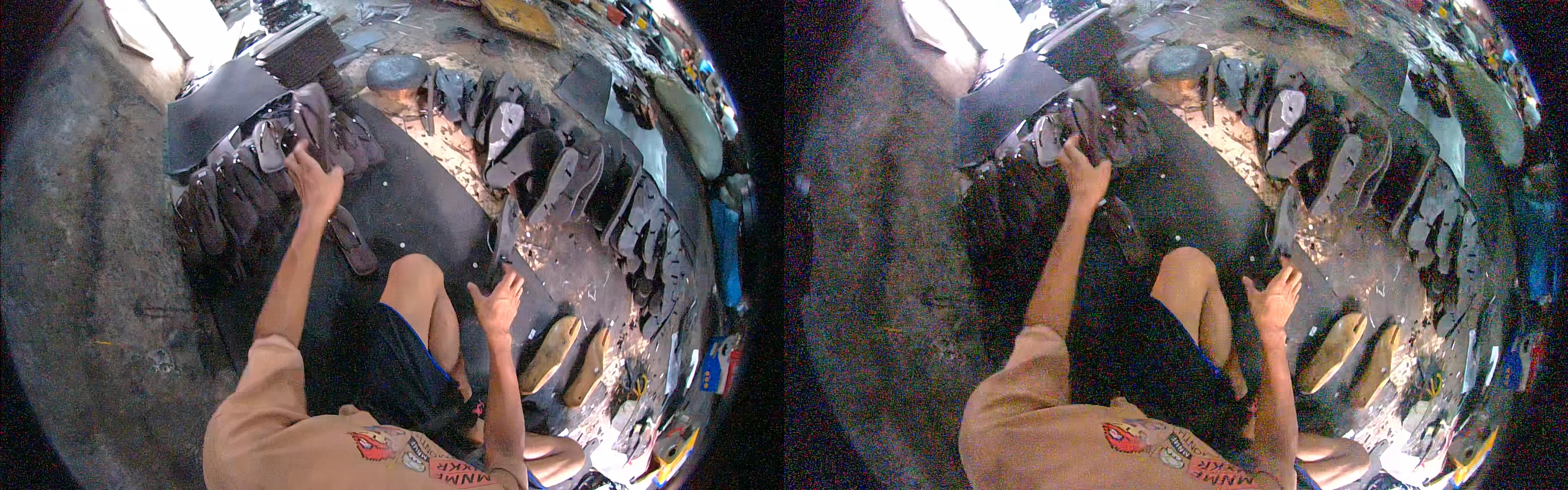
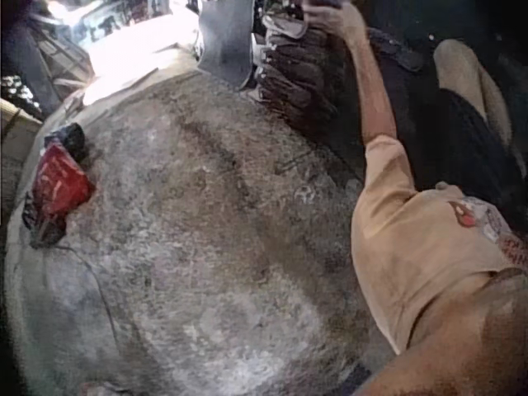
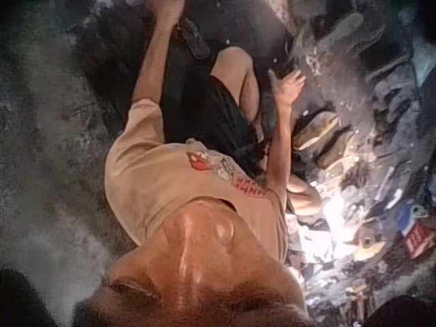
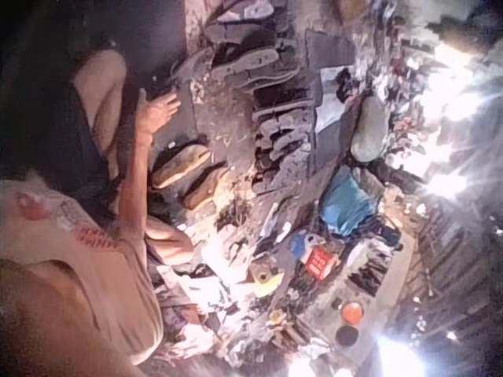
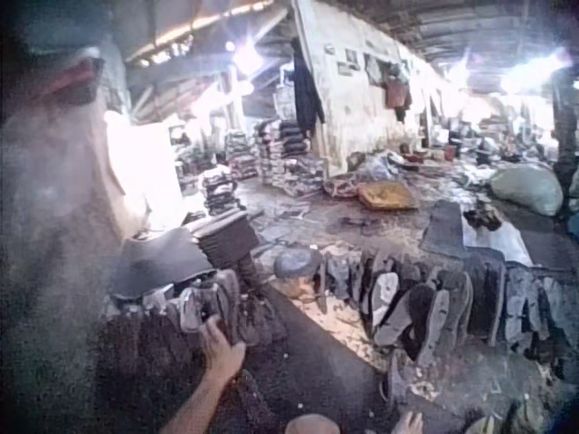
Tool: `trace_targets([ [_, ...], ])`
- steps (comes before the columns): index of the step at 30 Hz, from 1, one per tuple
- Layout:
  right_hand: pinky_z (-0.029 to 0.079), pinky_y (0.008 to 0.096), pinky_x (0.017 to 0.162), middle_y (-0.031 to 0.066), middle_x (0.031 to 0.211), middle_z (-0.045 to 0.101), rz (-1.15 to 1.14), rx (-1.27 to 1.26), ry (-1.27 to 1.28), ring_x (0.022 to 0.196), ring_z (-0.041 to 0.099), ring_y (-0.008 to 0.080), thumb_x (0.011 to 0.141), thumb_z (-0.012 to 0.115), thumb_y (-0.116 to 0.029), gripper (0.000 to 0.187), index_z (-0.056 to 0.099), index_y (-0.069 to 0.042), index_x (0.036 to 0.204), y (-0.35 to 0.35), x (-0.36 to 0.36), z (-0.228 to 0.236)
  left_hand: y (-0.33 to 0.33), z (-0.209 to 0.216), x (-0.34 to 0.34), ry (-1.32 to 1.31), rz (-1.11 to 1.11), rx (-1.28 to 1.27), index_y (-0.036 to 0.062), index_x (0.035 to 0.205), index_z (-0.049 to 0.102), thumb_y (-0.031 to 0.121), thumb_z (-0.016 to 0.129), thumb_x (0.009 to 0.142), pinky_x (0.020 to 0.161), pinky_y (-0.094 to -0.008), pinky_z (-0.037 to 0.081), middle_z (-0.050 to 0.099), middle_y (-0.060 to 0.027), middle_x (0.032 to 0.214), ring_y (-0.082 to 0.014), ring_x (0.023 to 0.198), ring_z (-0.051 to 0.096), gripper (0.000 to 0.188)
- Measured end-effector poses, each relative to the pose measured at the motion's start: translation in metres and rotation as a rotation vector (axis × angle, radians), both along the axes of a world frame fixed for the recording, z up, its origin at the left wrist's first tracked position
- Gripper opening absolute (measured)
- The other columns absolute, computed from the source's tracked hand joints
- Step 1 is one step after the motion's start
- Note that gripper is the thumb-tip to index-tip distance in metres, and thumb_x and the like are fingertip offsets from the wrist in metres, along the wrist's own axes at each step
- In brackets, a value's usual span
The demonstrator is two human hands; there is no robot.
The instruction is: The person sits on the floor and repeatedly rubs the sole of a flip-flop against a wooden shoe last. They handle multiple flip-flops, rubbing each sole on the last and placing them aside.
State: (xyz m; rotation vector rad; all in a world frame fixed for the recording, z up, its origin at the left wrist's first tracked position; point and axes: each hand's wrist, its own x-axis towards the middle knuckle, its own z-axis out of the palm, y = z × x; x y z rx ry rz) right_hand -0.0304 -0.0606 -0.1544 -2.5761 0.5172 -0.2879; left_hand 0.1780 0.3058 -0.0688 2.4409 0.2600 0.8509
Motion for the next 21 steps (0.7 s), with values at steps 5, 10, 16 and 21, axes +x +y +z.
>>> trace_targets([
  [5, 0.060, 0.0459, 0.081, 0.0186, 0.116, 0.071, -0.143, 0.276, -0.242, 0.100, 0.070, 0.0377, 0.100, 0.075, -0.016, 0.037, 0.061, 0.000, 0.130, -0.035, 0.001, -0.037, 0.015, -0.010, 0.071, 0.619, 0.212, 0.098, 0.0061, 0.156, 0.040, 0.032, 0.088, 0.084, 0.121, -0.0562, 0.035, 0.032, -0.0324, 0.161, -0.0496, 0.149, 0.035, 0.090],
  [10, 0.068, 0.0384, 0.079, 0.0119, 0.123, 0.069, -0.126, 1.433, -0.349, 0.104, 0.071, 0.0255, 0.104, 0.073, -0.021, 0.044, 0.058, -0.001, 0.140, -0.048, -0.068, 0.044, -0.062, -0.008, -0.026, 0.056, -0.446, -0.210, 0.0021, 0.136, 0.063, 0.019, 0.076, 0.095, 0.100, -0.0447, 0.055, 0.063, -0.0160, 0.138, -0.0333, 0.126, 0.062, 0.046],
  [16, 0.058, 0.0461, 0.105, 0.0135, 0.139, 0.066, 0.011, 1.349, -0.265, 0.125, 0.066, 0.0290, 0.104, 0.070, -0.013, 0.036, 0.060, -0.003, 0.138, -0.039, -0.133, 0.068, -0.241, 0.051, -0.206, 0.361, -1.204, -1.230, -0.0008, 0.148, 0.047, 0.000, 0.074, 0.099, 0.102, -0.0352, 0.053, 0.059, -0.0085, 0.136, -0.0158, 0.118, 0.063, 0.057],
  [21, 0.049, 0.0344, 0.105, 0.0062, 0.118, 0.069, -0.125, 0.991, -0.579, 0.117, 0.062, 0.0173, 0.101, 0.072, -0.004, 0.024, 0.065, -0.002, 0.123, -0.041, -0.158, 0.151, -0.262, 0.093, -0.246, 0.122, -1.193, -0.757, -0.0035, 0.117, 0.070, -0.003, 0.076, 0.094, 0.102, -0.0394, 0.057, 0.069, -0.0145, 0.119, -0.0242, 0.119, 0.068, 0.024],
])
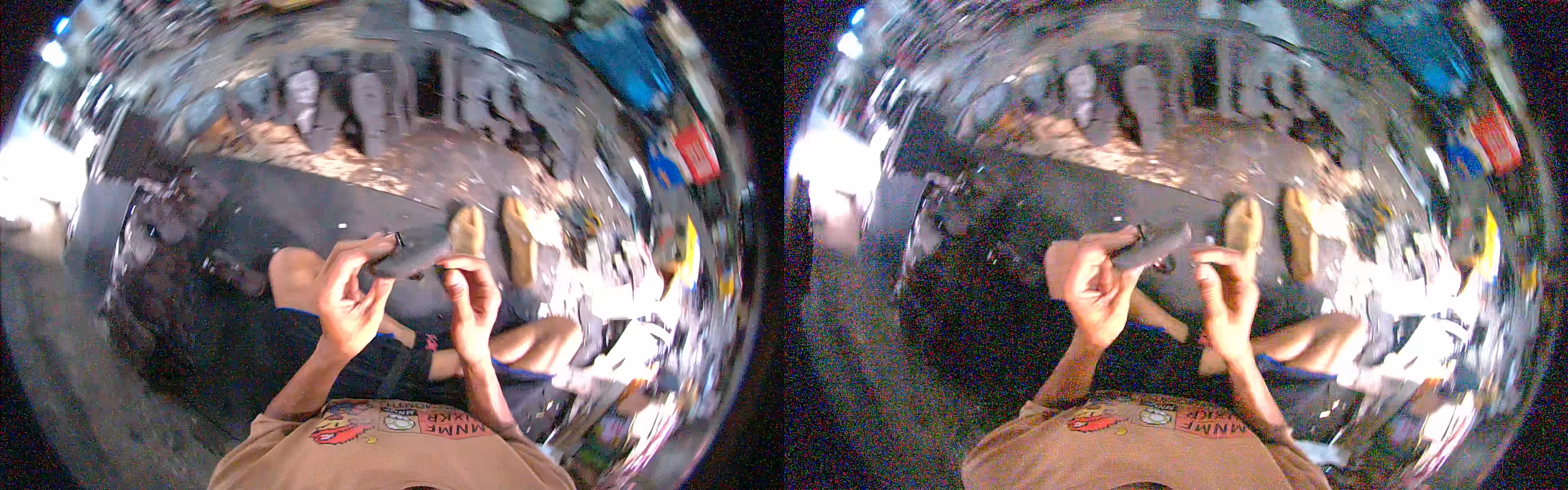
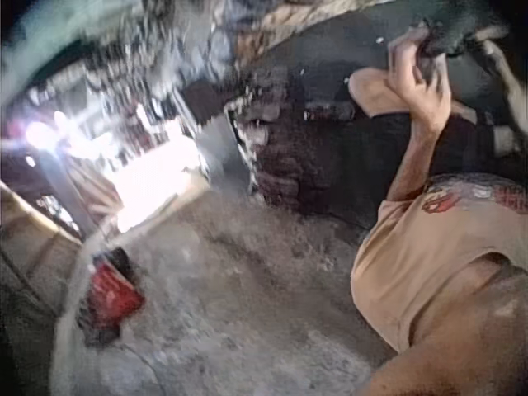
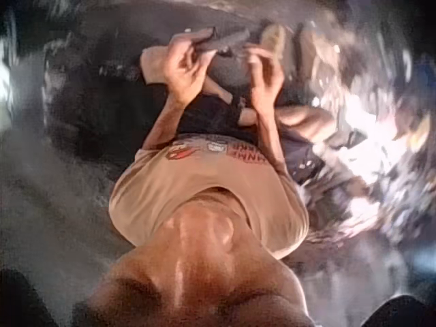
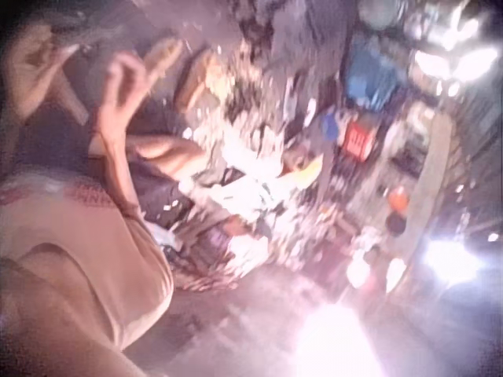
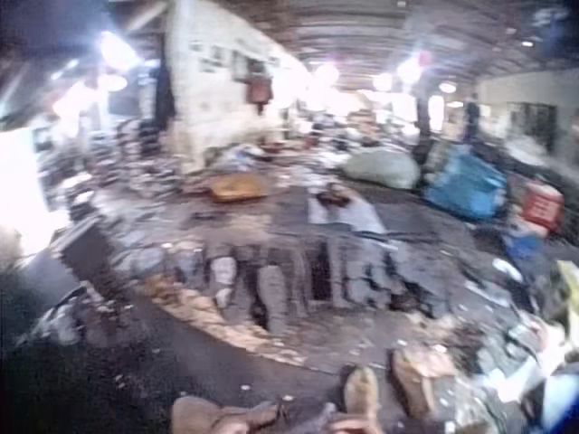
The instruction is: The person sits on the floor and repeatedly rubs the sole of a flip-flop against a wooden shoe last. They handle multiple flip-flops, rubbing each sole on the last and placing them aside.
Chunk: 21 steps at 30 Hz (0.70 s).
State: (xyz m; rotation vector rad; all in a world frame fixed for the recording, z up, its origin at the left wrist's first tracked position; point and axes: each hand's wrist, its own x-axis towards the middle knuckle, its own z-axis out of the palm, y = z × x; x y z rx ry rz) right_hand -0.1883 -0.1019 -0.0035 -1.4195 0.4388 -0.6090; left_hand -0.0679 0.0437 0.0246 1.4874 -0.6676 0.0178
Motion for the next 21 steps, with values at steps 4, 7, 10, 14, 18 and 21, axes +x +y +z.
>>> trace_targets([
  [4, 0.054, 0.0320, 0.097, 0.0045, 0.117, 0.071, -0.083, 0.282, -0.306, 0.106, 0.066, 0.0140, 0.098, 0.074, 0.004, 0.024, 0.066, -0.001, 0.120, 0.022, -0.012, 0.032, -0.036, 0.013, -0.032, -0.345, -0.027, -0.053, -0.0012, 0.113, 0.069, -0.004, 0.078, 0.089, 0.110, -0.0569, 0.054, 0.072, -0.0199, 0.120, -0.0377, 0.118, 0.072, 0.025],
  [7, 0.057, 0.0321, 0.095, 0.0054, 0.115, 0.073, -0.149, 0.364, -0.359, 0.107, 0.069, 0.0139, 0.095, 0.078, 0.004, 0.025, 0.068, 0.001, 0.118, 0.025, -0.032, 0.029, -0.045, 0.021, -0.047, -0.410, -0.077, -0.056, 0.0000, 0.114, 0.066, -0.008, 0.076, 0.087, 0.112, -0.0612, 0.053, 0.074, -0.0229, 0.122, -0.0418, 0.120, 0.072, 0.029],
  [10, 0.056, 0.0320, 0.096, 0.0058, 0.115, 0.074, -0.151, 0.384, -0.380, 0.106, 0.069, 0.0144, 0.094, 0.080, 0.002, 0.024, 0.070, 0.002, 0.116, 0.025, -0.037, 0.027, -0.043, 0.022, -0.050, -0.465, -0.122, -0.042, 0.0009, 0.114, 0.063, -0.011, 0.073, 0.086, 0.111, -0.0633, 0.053, 0.073, -0.0249, 0.126, -0.0455, 0.125, 0.069, 0.033],
  [14, 0.052, 0.0359, 0.104, 0.0085, 0.121, 0.071, -0.116, 0.306, -0.319, 0.114, 0.066, 0.0175, 0.096, 0.078, 0.002, 0.022, 0.070, 0.003, 0.116, 0.014, -0.045, 0.027, -0.044, 0.026, -0.050, -0.496, -0.144, -0.017, 0.0021, 0.113, 0.063, -0.013, 0.072, 0.081, 0.111, -0.0633, 0.053, 0.072, -0.0214, 0.123, -0.0439, 0.122, 0.070, 0.037],
  [18, 0.044, 0.0463, 0.116, 0.0177, 0.139, 0.061, -0.293, -0.236, -0.228, 0.134, 0.058, 0.0303, 0.083, 0.073, 0.012, 0.056, 0.062, -0.001, 0.136, -0.035, -0.044, 0.030, -0.037, 0.028, -0.038, -0.488, -0.291, 0.014, 0.0054, 0.110, 0.061, -0.017, 0.068, 0.071, 0.113, -0.0640, 0.051, 0.066, -0.0137, 0.116, -0.0386, 0.116, 0.070, 0.045],
  [21, 0.044, 0.0475, 0.117, 0.0207, 0.144, 0.058, 0.004, -0.680, -0.198, 0.138, 0.056, 0.0373, 0.071, 0.074, 0.011, 0.076, 0.057, -0.002, 0.144, -0.062, -0.054, 0.057, -0.038, 0.032, -0.033, -0.497, -0.396, 0.013, 0.0074, 0.109, 0.060, -0.017, 0.066, 0.067, 0.113, -0.0643, 0.050, 0.062, -0.0111, 0.113, -0.0362, 0.115, 0.068, 0.049],
])
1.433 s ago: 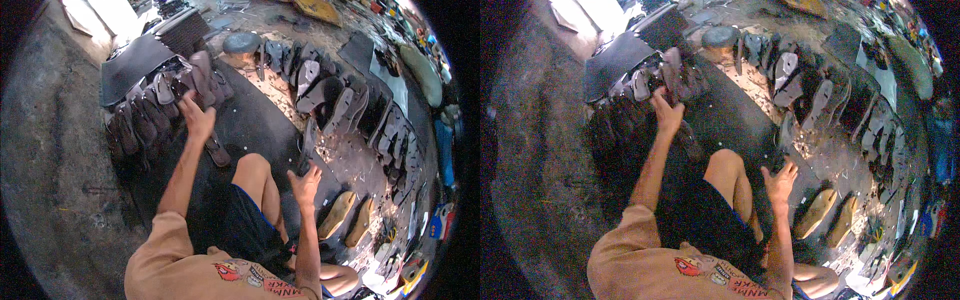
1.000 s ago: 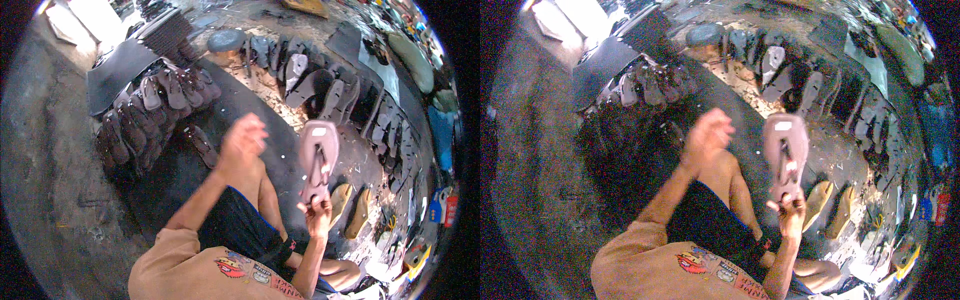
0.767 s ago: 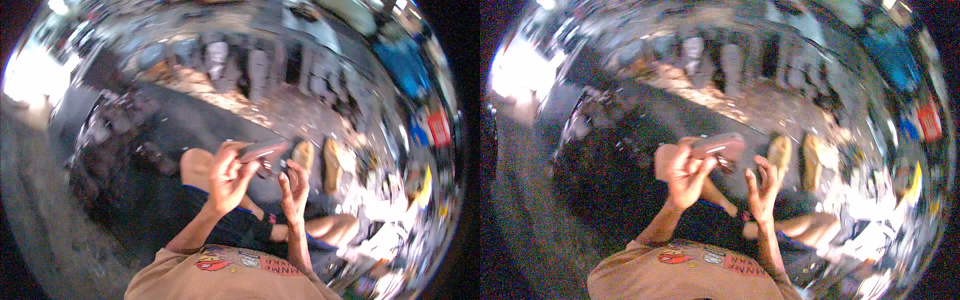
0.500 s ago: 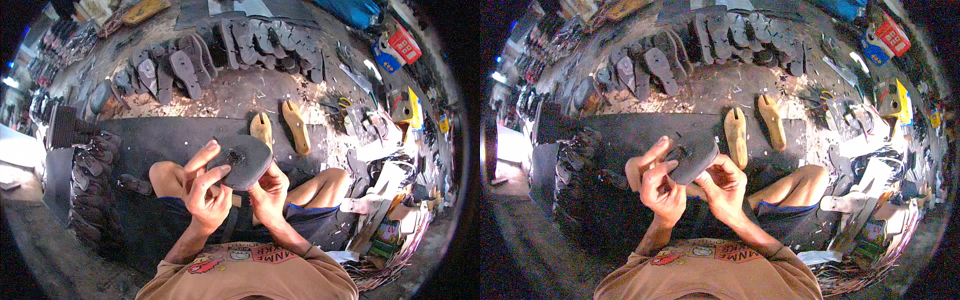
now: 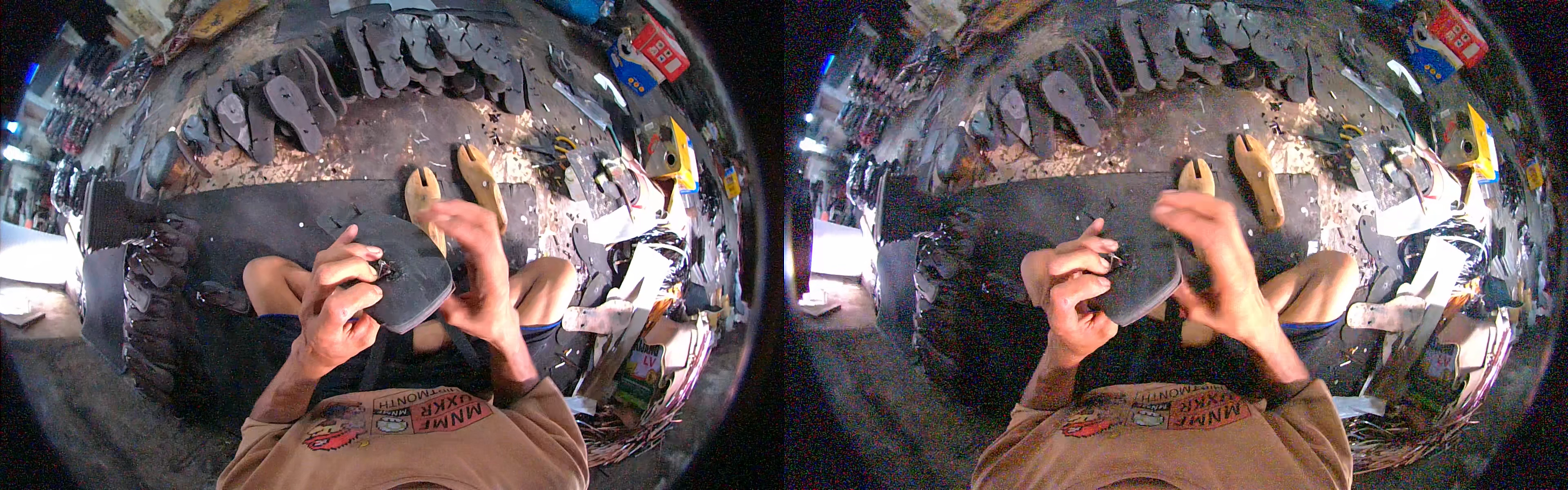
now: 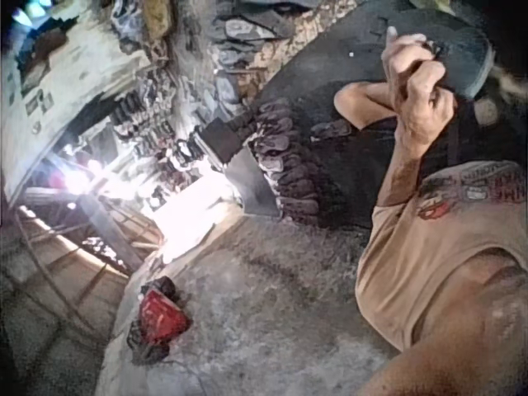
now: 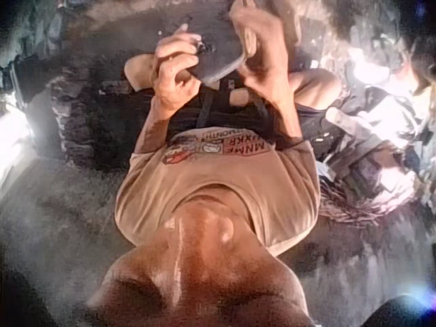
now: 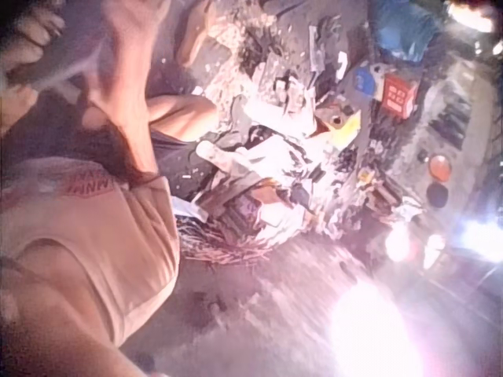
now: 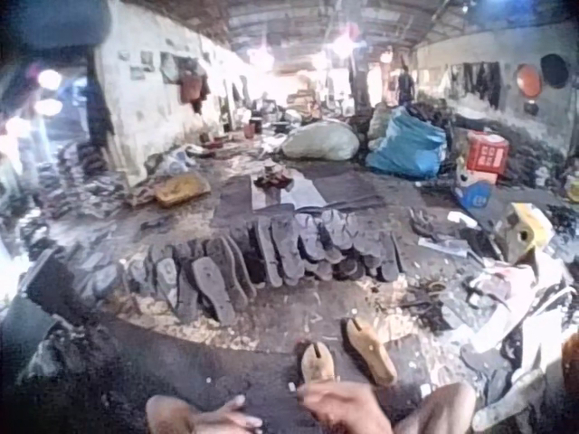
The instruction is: The person sits on the floor and repeatedly rubs the sole of a flip-flop against a wooden shoe last. They handle multiple flip-flops, rubbing each sole on the last and placing them aside.
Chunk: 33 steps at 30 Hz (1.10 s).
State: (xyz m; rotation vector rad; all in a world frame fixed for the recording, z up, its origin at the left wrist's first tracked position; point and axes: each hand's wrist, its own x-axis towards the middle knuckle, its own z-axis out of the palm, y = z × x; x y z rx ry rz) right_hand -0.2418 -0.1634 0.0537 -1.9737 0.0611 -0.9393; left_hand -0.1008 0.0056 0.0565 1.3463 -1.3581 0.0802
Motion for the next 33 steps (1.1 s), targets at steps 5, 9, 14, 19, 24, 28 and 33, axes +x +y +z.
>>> trace_targets([
  [5, 0.053, 0.0486, 0.106, 0.0156, 0.134, 0.065, 0.275, -0.169, 0.175, 0.122, 0.066, 0.0383, 0.064, 0.080, -0.001, 0.075, 0.065, -0.008, 0.137, -0.015, 0.005, 0.027, 0.006, -0.008, -0.003, -0.027, -0.088, 0.131, 0.0099, 0.117, 0.059, -0.018, 0.066, 0.068, 0.111, -0.0627, 0.051, 0.062, -0.0117, 0.115, -0.0361, 0.120, 0.066, 0.057],
  [9, 0.054, 0.0448, 0.097, 0.0112, 0.118, 0.072, 0.305, -0.096, 0.202, 0.113, 0.069, 0.0337, 0.063, 0.084, -0.008, 0.049, 0.072, -0.005, 0.111, -0.032, -0.002, 0.002, 0.005, -0.012, -0.006, 0.086, -0.073, 0.145, 0.0102, 0.119, 0.060, -0.015, 0.072, 0.072, 0.103, -0.0545, 0.055, 0.061, -0.0150, 0.122, -0.0369, 0.120, 0.066, 0.055],
  [14, 0.051, 0.0462, 0.108, 0.0176, 0.125, 0.072, -0.038, 0.394, 0.295, 0.118, 0.068, 0.0376, 0.086, 0.084, -0.023, 0.047, 0.070, -0.003, 0.126, -0.065, 0.015, -0.047, 0.012, -0.049, 0.014, 0.720, 0.172, 0.289, 0.0014, 0.121, 0.053, -0.007, 0.071, 0.088, 0.094, -0.0360, 0.055, 0.063, -0.0094, 0.120, -0.0183, 0.108, 0.066, 0.039],
  [19, 0.054, 0.0392, 0.104, 0.0206, 0.144, 0.060, -0.684, -0.379, 0.934, 0.125, 0.064, 0.0338, 0.089, 0.080, -0.017, 0.085, 0.036, 0.001, 0.160, -0.162, -0.036, -0.249, -0.005, -0.051, 0.097, 1.490, -0.075, 0.099, 0.0021, 0.139, 0.053, 0.012, 0.058, 0.084, 0.099, -0.0557, 0.060, 0.065, -0.0164, 0.126, -0.0312, 0.114, 0.069, 0.056],
  [24, 0.050, 0.0381, 0.111, 0.0118, 0.148, 0.060, -0.221, 1.083, 0.297, 0.132, 0.061, 0.0243, 0.091, 0.071, -0.006, 0.077, 0.042, -0.002, 0.162, -0.090, -0.006, -0.139, 0.001, -0.070, 0.118, 1.525, -0.225, -0.320, 0.0019, 0.150, 0.052, 0.029, 0.061, 0.095, 0.120, -0.0700, 0.040, 0.061, -0.0133, 0.147, -0.0343, 0.144, 0.053, 0.062],
  [28, 0.055, 0.0398, 0.103, 0.0191, 0.137, 0.066, -0.351, 1.236, 0.199, 0.119, 0.068, 0.0267, 0.089, 0.070, -0.015, 0.061, 0.058, 0.004, 0.146, 0.007, -0.046, -0.068, 0.021, -0.072, 0.129, 1.291, 0.091, -0.530, 0.0239, 0.156, 0.043, 0.025, 0.062, 0.109, 0.114, -0.0730, 0.045, 0.062, -0.0126, 0.143, -0.0328, 0.134, 0.060, 0.050],
  [33, 0.070, 0.0417, 0.073, 0.0184, 0.115, 0.071, 0.091, 1.622, 0.387, 0.095, 0.074, 0.0259, 0.096, 0.071, -0.022, 0.056, 0.056, 0.010, 0.139, 0.056, -0.045, -0.049, 0.024, -0.064, 0.125, 0.926, 0.285, -0.622, 0.0215, 0.158, 0.036, 0.021, 0.062, 0.110, 0.112, -0.0747, 0.047, 0.055, -0.0193, 0.150, -0.0418, 0.138, 0.057, 0.054],
])
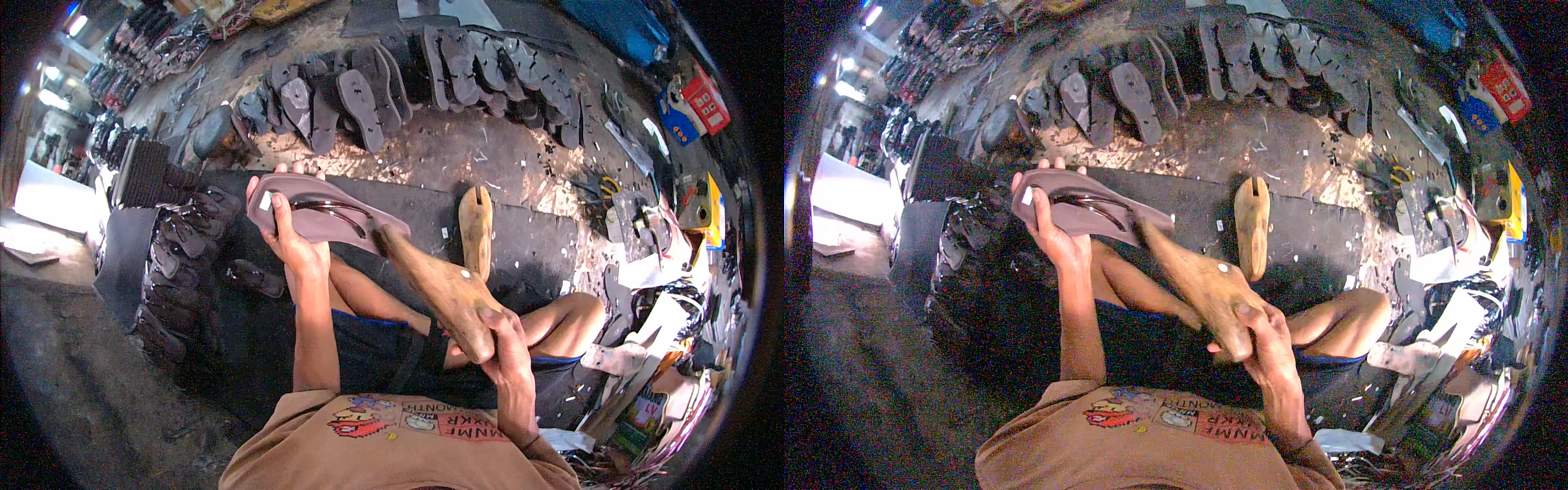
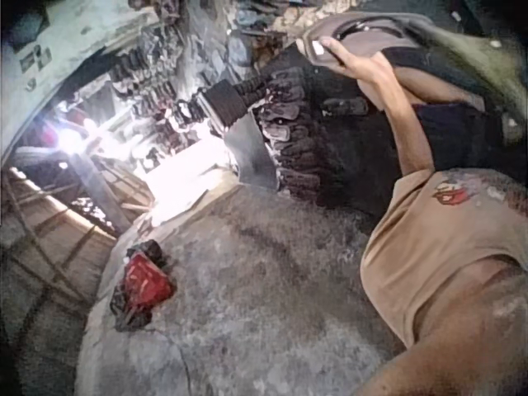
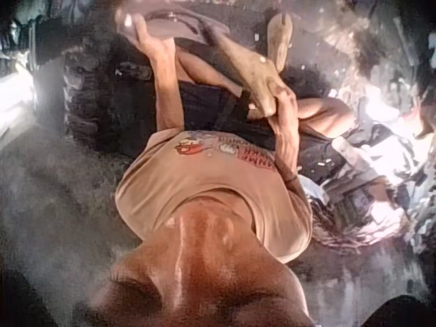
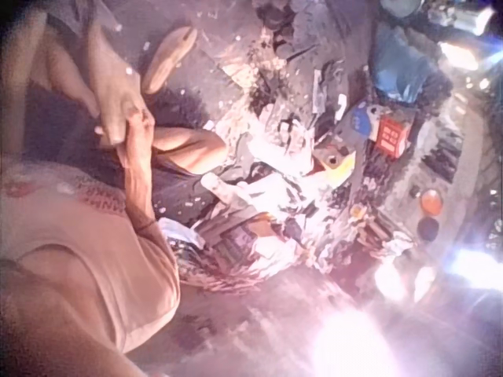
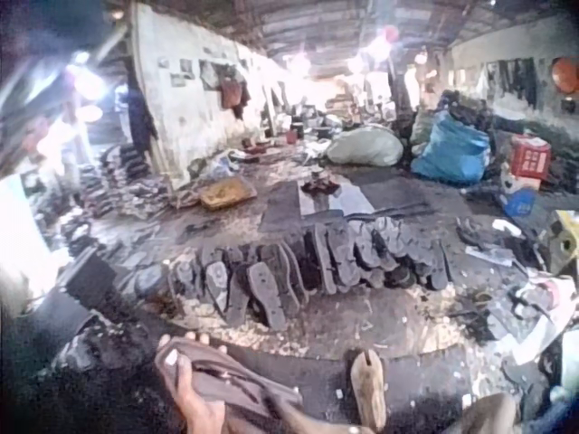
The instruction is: The person sits on the floor and repeatedly rubs the sole of a flip-flop against a wooden shoe last. They handle multiple flip-flops, rubbing each sole on the last and placing them aside.
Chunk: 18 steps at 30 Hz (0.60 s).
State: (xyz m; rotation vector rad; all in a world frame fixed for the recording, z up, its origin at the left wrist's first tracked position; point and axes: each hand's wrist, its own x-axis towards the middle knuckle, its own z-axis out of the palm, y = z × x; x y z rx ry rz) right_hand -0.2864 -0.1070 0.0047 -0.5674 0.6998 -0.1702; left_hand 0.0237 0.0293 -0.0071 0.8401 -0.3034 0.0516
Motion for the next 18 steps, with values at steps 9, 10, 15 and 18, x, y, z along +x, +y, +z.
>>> trace_targets([
  [9, 0.052, 0.0314, 0.106, 0.0129, 0.127, 0.074, 0.069, -0.637, -0.090, 0.116, 0.067, 0.0139, 0.093, 0.077, -0.009, 0.057, 0.060, 0.007, 0.144, 0.015, 0.032, 0.021, -0.014, 0.015, -0.021, -0.068, -0.200, 0.093, 0.0138, 0.153, 0.042, 0.009, 0.063, 0.106, 0.105, -0.0666, 0.056, 0.061, -0.0233, 0.143, -0.0407, 0.135, 0.061, 0.052],
  [10, 0.052, 0.0330, 0.107, 0.0147, 0.129, 0.074, 0.060, -0.756, -0.093, 0.118, 0.068, 0.0166, 0.092, 0.077, -0.009, 0.057, 0.060, 0.007, 0.144, 0.018, 0.035, 0.019, -0.016, 0.013, -0.026, -0.015, -0.311, 0.089, 0.0127, 0.153, 0.043, 0.007, 0.062, 0.106, 0.106, -0.0617, 0.057, 0.060, -0.0229, 0.144, -0.0404, 0.134, 0.062, 0.051],
  [15, 0.048, 0.0494, 0.115, 0.0279, 0.147, 0.062, 0.036, -1.466, -0.145, 0.135, 0.062, 0.0439, 0.084, 0.077, -0.006, 0.057, 0.066, 0.002, 0.140, 0.012, 0.041, 0.002, -0.021, 0.012, -0.025, 0.301, -0.446, 0.052, 0.0206, 0.158, 0.043, 0.011, 0.063, 0.104, 0.112, -0.0647, 0.050, 0.057, -0.0194, 0.148, -0.0419, 0.140, 0.056, 0.059],
  [18, 0.047, 0.0505, 0.115, 0.0277, 0.147, 0.062, 0.047, -1.464, -0.171, 0.135, 0.062, 0.0444, 0.084, 0.077, -0.005, 0.058, 0.066, 0.001, 0.140, 0.014, 0.034, -0.004, -0.019, 0.013, -0.026, 0.339, -0.527, 0.107, 0.0252, 0.160, 0.042, 0.018, 0.063, 0.105, 0.112, -0.0682, 0.049, 0.057, -0.0180, 0.149, -0.0422, 0.142, 0.054, 0.059],
])
